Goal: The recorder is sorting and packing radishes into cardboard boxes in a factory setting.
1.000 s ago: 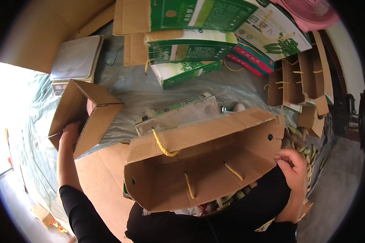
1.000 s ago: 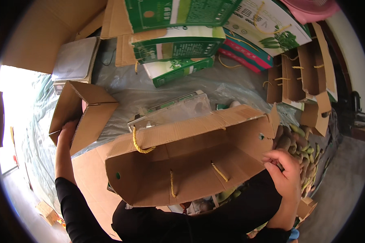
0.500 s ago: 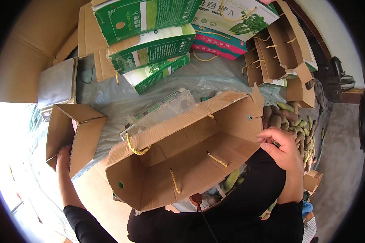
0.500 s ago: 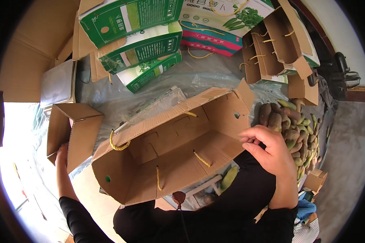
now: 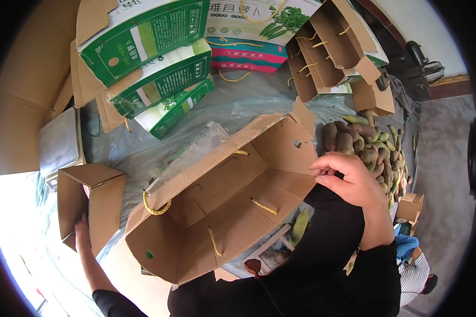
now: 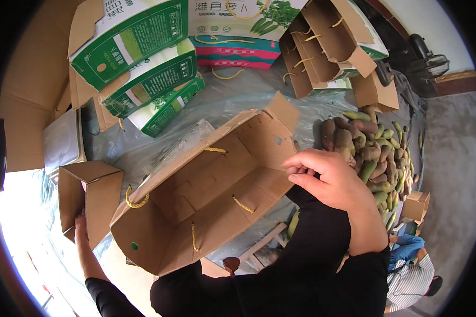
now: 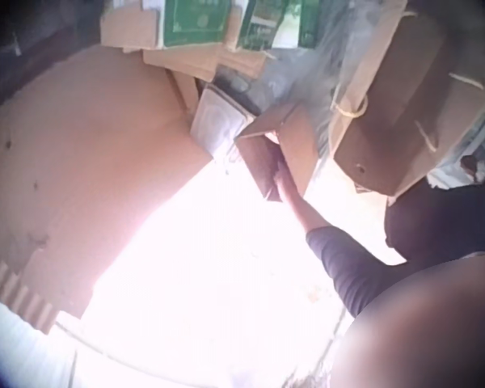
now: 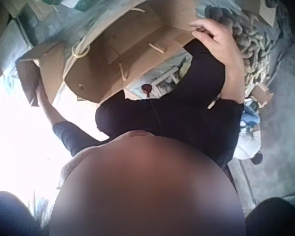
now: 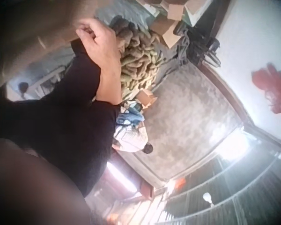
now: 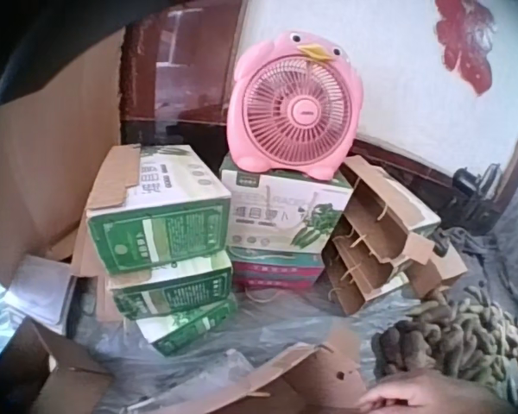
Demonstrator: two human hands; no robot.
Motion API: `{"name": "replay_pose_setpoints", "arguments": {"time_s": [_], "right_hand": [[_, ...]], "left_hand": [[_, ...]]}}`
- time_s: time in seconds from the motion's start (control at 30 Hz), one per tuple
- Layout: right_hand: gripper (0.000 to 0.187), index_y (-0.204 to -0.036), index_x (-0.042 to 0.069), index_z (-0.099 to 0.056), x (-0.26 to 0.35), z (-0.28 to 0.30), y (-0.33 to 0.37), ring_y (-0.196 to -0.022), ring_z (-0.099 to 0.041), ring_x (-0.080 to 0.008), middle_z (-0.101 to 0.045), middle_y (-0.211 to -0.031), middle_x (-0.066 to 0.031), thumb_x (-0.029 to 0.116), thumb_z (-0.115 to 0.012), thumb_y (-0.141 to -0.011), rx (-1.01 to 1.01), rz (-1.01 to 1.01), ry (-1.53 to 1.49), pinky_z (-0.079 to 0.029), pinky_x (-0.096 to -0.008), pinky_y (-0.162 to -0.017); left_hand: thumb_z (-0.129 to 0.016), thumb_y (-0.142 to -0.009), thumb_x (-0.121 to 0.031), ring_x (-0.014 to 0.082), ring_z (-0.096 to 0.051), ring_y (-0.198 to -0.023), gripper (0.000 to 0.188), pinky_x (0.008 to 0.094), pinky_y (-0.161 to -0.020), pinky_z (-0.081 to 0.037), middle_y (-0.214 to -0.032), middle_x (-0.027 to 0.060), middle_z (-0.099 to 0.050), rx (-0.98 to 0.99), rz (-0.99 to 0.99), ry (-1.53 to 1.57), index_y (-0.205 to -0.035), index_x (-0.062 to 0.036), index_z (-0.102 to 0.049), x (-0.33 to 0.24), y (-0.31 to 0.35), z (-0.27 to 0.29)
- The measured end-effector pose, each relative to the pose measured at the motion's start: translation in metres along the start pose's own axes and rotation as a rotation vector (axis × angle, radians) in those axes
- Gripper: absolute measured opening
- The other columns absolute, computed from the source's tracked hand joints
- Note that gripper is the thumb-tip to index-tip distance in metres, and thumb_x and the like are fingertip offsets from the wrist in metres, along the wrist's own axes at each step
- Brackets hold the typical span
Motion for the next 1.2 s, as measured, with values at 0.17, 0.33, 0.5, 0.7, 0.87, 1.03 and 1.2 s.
{"name": "replay_pose_setpoints", "arguments": {"time_s": [0.17, 0.33, 0.5, 0.7, 0.87, 1.03, 1.2], "right_hand": [[0.020, -0.101, 0.002, -0.062, 0.002, 0.000, 0.000, -0.073, -0.061, -0.0138, -0.064, -0.082, -0.0064, 0.004, -0.064, -0.081, 0.033, 0.001, 0.002, -0.046, -0.0259, -0.063], [0.021, -0.101, 0.000, -0.061, 0.002, -0.007, -0.001, -0.072, -0.058, -0.0132, -0.063, -0.085, -0.0068, 0.001, -0.063, -0.080, 0.057, -0.012, 0.034, -0.047, -0.0262, -0.065], [0.019, -0.101, 0.002, -0.063, 0.003, -0.003, 0.010, -0.073, -0.061, -0.0129, -0.064, -0.081, -0.0060, 0.004, -0.062, -0.082, 0.032, 0.050, -0.020, -0.047, -0.0248, -0.061], [0.018, -0.101, 0.002, -0.062, -0.010, 0.007, 0.023, -0.071, -0.059, -0.0108, -0.063, -0.081, -0.0057, 0.006, -0.062, -0.084, -0.019, 0.069, -0.088, -0.046, -0.0244, -0.063], [0.018, -0.102, -0.001, -0.060, -0.025, 0.010, 0.036, -0.076, -0.057, -0.0092, -0.063, -0.082, -0.0053, 0.008, -0.060, -0.087, -0.025, 0.144, -0.216, -0.046, -0.0236, -0.068], [0.016, -0.101, 0.000, -0.062, -0.037, 0.024, 0.053, -0.076, -0.053, -0.0051, -0.061, -0.083, -0.0015, 0.008, -0.060, -0.087, -0.075, 0.150, -0.305, -0.045, -0.0228, -0.069], [0.015, -0.101, 0.000, -0.062, -0.043, 0.044, 0.064, -0.076, -0.055, -0.0060, -0.063, -0.083, -0.0013, 0.008, -0.060, -0.087, -0.330, 0.412, -0.305, -0.046, -0.0232, -0.069]], "left_hand": [[-0.042, -0.091, -0.020, 0.0389, -0.052, -0.108, 0.042, 0.0452, -0.091, -0.046, -0.120, 0.0236, -0.052, -0.008, -0.088, -0.038, -0.133, -0.0159, -0.042, 0.012, -0.003, -0.001], [-0.043, -0.091, -0.022, 0.0379, -0.054, -0.107, 0.041, 0.0445, -0.091, -0.045, -0.119, 0.0230, -0.053, 0.074, -0.045, -0.155, -0.132, -0.0169, -0.045, -0.007, 0.002, -0.002], [-0.055, -0.083, -0.009, 0.0368, -0.054, -0.108, 0.036, 0.0417, -0.093, -0.043, -0.116, 0.0205, -0.058, -0.249, -0.116, 0.085, -0.119, -0.0079, -0.057, 0.012, 0.032, 0.027], [-0.054, -0.090, -0.012, 0.0263, -0.058, -0.107, 0.028, 0.0368, -0.086, -0.049, -0.119, 0.0115, -0.058, -0.669, -0.066, 0.454, -0.116, -0.0078, -0.061, -0.032, 0.104, 0.082], [-0.056, -0.091, -0.019, 0.0211, -0.055, -0.113, 0.027, 0.0362, -0.091, -0.047, -0.122, 0.0043, -0.057, -1.060, -0.051, 0.596, -0.117, -0.0142, -0.061, -0.139, 0.246, 0.167], [-0.059, -0.082, -0.002, 0.0254, -0.048, -0.118, 0.035, 0.0391, -0.099, -0.038, -0.122, 0.0096, -0.056, -0.647, -0.540, 0.650, -0.116, -0.0054, -0.059, -0.257, 0.344, 0.200], [-0.069, -0.073, -0.011, 0.0286, -0.044, -0.123, 0.053, 0.0477, -0.110, -0.017, -0.123, 0.0112, -0.055, -0.245, -0.747, 0.105, -0.124, -0.0072, -0.053, -0.372, 0.413, 0.204]]}}
Point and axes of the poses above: each hand's wrist, its own y-axis away from the middle knuckle, its own z-axis out of the back of the hand, x = y × z, the point moved 3 cm from there along -y, towards the middle knuckle
